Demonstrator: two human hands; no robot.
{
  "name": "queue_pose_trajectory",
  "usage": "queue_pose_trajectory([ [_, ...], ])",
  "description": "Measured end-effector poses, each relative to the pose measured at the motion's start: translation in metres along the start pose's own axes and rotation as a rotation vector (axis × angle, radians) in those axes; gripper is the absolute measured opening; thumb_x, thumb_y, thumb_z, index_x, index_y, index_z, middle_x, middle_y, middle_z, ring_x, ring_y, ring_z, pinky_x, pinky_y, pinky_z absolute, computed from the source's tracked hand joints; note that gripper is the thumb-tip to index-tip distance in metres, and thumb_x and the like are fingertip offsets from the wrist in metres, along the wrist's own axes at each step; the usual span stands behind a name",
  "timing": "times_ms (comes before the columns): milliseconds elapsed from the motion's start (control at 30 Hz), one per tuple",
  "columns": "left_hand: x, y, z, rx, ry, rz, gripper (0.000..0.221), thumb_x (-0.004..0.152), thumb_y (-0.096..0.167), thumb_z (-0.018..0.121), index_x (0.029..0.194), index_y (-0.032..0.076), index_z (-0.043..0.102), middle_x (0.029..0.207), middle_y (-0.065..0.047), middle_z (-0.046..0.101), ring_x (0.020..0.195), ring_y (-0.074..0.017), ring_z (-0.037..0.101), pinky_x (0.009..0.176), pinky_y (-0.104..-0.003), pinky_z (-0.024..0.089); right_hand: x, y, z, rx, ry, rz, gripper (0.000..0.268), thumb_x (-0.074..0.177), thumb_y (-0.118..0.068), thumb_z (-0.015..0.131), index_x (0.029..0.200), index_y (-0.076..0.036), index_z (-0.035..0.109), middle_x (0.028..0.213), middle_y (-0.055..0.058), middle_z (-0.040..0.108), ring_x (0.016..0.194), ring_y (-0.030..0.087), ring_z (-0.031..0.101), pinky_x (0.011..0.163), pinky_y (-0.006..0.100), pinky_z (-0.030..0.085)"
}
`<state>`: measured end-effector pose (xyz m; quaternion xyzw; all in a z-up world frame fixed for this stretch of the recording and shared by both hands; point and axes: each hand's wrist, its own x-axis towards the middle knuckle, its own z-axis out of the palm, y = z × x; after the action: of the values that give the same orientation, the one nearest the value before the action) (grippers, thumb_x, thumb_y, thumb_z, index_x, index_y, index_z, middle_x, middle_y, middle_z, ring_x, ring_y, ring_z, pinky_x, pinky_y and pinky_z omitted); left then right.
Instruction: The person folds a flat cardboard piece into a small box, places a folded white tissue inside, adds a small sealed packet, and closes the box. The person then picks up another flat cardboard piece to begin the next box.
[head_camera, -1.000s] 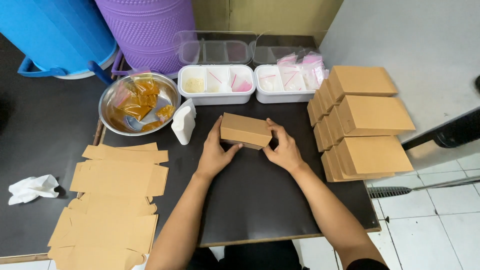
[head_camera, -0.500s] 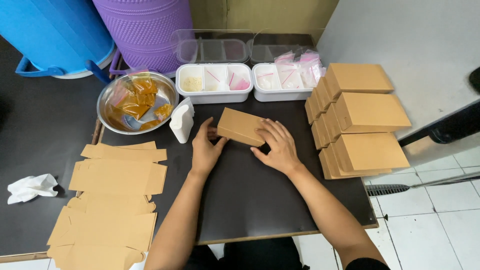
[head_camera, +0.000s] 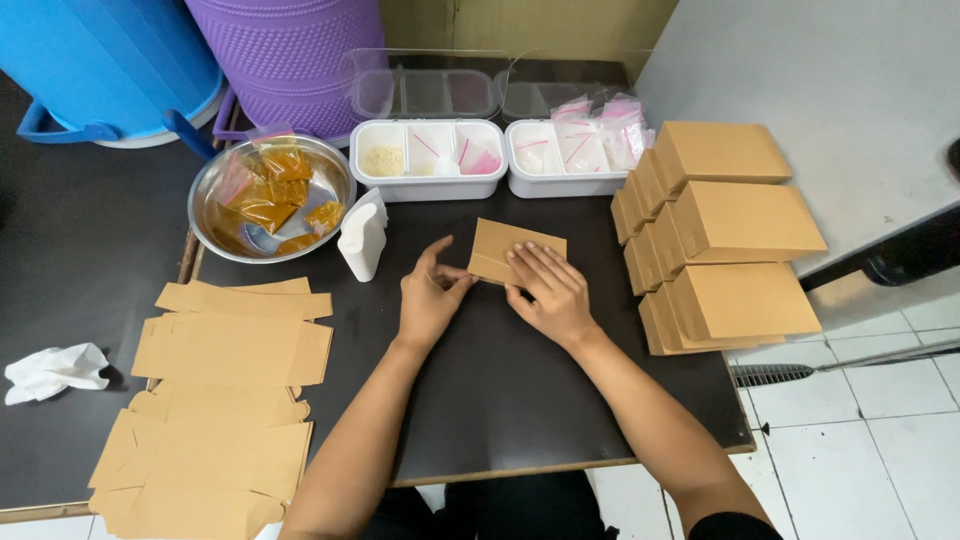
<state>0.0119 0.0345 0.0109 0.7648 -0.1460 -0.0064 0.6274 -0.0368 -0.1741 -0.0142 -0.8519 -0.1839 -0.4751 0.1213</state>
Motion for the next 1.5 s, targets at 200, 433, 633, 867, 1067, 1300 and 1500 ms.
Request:
queue_pose_trajectory([
  [200,0.0,0.005,-0.001,-0.002,-0.018,0.019,0.069,0.081,-0.001,0.081,0.144,-0.001,0.051,0.085,-0.016,0.079,0.085,-0.0284,0.078,0.082,-0.039,0.065,0.001,-0.002,0.001,-0.002,0.014,-0.013,0.041,0.083,-0.022,0.081,0.123,-0.014,0.077,0.125,0.007,0.075,0.116,0.024,0.071,0.101,0.039,0.055],
  [433,0.001,0.001,0.0,-0.021,-0.034,0.028,0.072,0.08,-0.001,0.081,0.146,0.0,0.051,0.086,-0.016,0.079,0.086,-0.0292,0.078,0.083,-0.038,0.065,0.002,-0.001,-0.002,0.054,0.024,0.024,0.047,0.081,-0.018,0.083,0.127,-0.011,0.075,0.126,0.011,0.074,0.115,0.028,0.07,0.098,0.042,0.056],
  [633,0.004,-0.005,-0.003,-0.029,-0.001,-0.012,0.075,0.079,-0.005,0.079,0.147,-0.001,0.048,0.088,-0.021,0.077,0.09,-0.0349,0.077,0.084,-0.043,0.065,0.006,-0.006,-0.004,0.042,-0.025,0.006,0.039,0.083,-0.02,0.081,0.122,-0.016,0.078,0.123,0.007,0.076,0.116,0.026,0.07,0.102,0.042,0.054],
  [867,0.004,0.003,-0.016,0.154,-0.101,0.183,0.072,0.071,0.013,0.091,0.138,0.006,0.064,0.115,-0.018,0.069,0.106,-0.035,0.071,0.097,-0.045,0.058,0.005,-0.004,-0.003,0.029,-0.103,-0.033,0.032,0.086,-0.021,0.08,0.117,-0.018,0.079,0.122,0.007,0.076,0.119,0.027,0.069,0.108,0.045,0.049],
  [1067,-0.001,0.011,-0.01,0.258,-0.145,0.281,0.052,0.098,0.027,0.066,0.146,0.009,0.057,0.14,-0.017,0.06,0.132,-0.0387,0.056,0.114,-0.053,0.041,-0.001,0.014,-0.011,0.255,-0.178,0.221,0.055,0.089,-0.03,0.077,0.138,-0.01,0.064,0.14,0.015,0.064,0.134,0.035,0.055,0.115,0.052,0.038],
  [1300,0.003,0.004,-0.005,0.359,-0.221,0.069,0.046,0.109,0.041,0.044,0.141,0.012,0.062,0.138,-0.01,0.066,0.142,-0.029,0.049,0.125,-0.057,0.012,0.02,0.009,-0.038,0.375,-0.558,0.868,0.078,0.104,-0.037,0.056,0.164,-0.002,0.019,0.156,0.036,0.036,0.149,0.049,0.029,0.126,0.059,0.005],
  [1500,0.006,-0.007,-0.003,0.296,-0.2,0.041,0.041,0.107,0.04,0.053,0.132,0.012,0.069,0.132,-0.007,0.071,0.14,-0.026,0.052,0.126,-0.056,0.011,0.008,0.02,-0.026,0.428,-0.699,1.092,0.082,0.105,-0.046,0.05,0.168,-0.022,0.003,0.171,0.02,0.013,0.15,0.058,0.002,0.123,0.068,0.003],
])
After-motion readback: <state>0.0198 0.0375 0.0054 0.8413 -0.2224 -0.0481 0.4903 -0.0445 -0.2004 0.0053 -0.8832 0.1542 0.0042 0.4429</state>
